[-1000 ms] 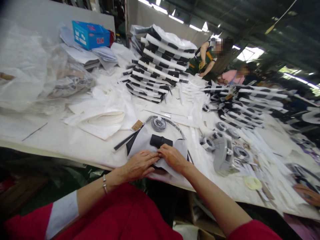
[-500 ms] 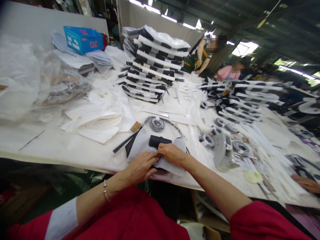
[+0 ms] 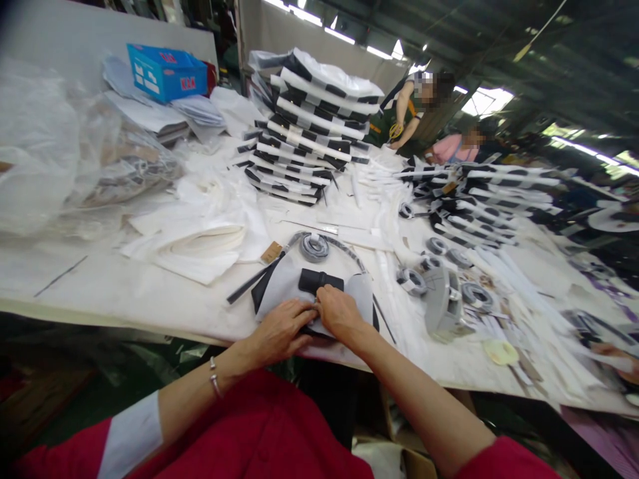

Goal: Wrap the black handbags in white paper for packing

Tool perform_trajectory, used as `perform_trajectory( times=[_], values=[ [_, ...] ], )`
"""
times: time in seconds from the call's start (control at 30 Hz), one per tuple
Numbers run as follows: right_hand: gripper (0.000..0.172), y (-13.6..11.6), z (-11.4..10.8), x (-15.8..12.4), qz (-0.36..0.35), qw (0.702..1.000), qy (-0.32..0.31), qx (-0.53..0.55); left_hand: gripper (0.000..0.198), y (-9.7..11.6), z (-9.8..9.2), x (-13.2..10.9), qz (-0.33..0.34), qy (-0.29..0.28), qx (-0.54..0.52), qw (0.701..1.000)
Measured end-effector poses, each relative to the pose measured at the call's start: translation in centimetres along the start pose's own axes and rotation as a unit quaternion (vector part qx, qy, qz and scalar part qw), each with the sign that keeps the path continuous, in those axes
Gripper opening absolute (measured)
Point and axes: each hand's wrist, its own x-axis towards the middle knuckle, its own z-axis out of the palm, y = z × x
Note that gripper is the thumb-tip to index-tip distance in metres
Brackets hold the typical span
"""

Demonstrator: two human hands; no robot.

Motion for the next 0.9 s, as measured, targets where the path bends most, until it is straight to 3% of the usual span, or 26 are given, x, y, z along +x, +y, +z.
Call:
perform_trajectory(
  times=[0.1, 0.27, 0.43, 0.57, 0.7, 0.8, 0.9],
  values=[
    [0.022, 0.9, -0.4, -1.5, -0.007, 0.997, 0.033, 0.065, 0.050, -0.3, 0.1, -0.1, 0.023, 0.022, 0.021, 0.999],
    [0.062, 3.6, 0.6, -5.6, -0.102, 0.990, 0.098, 0.021, 0.045, -0.5, -1.5, 0.3, 0.093, 0.017, 0.105, 0.990],
    [0.049, 7.8, 2.1, -6.7, -0.154, 0.981, 0.105, 0.056, 0.025, -1.7, -4.4, 0.9, 0.120, -0.035, 0.131, 0.983],
    [0.044, 9.8, 3.1, -5.9, -0.160, 0.970, 0.128, 0.132, 0.017, -3.7, -5.4, 0.4, 0.114, -0.032, 0.089, 0.989],
    [0.043, 10.0, 2.9, -5.8, -0.180, 0.965, 0.128, 0.140, 0.017, -4.9, -4.9, -0.9, 0.098, 0.001, 0.067, 0.993],
    [0.041, 9.1, 1.7, -6.3, -0.162, 0.978, 0.105, 0.081, 0.019, -4.5, -5.0, -1.3, 0.066, -0.012, 0.087, 0.994],
    [0.055, 7.1, -0.1, -6.9, -0.119, 0.984, 0.129, 0.023, 0.047, -3.1, -5.9, -0.5, 0.033, -0.044, 0.132, 0.990]
  ],
)
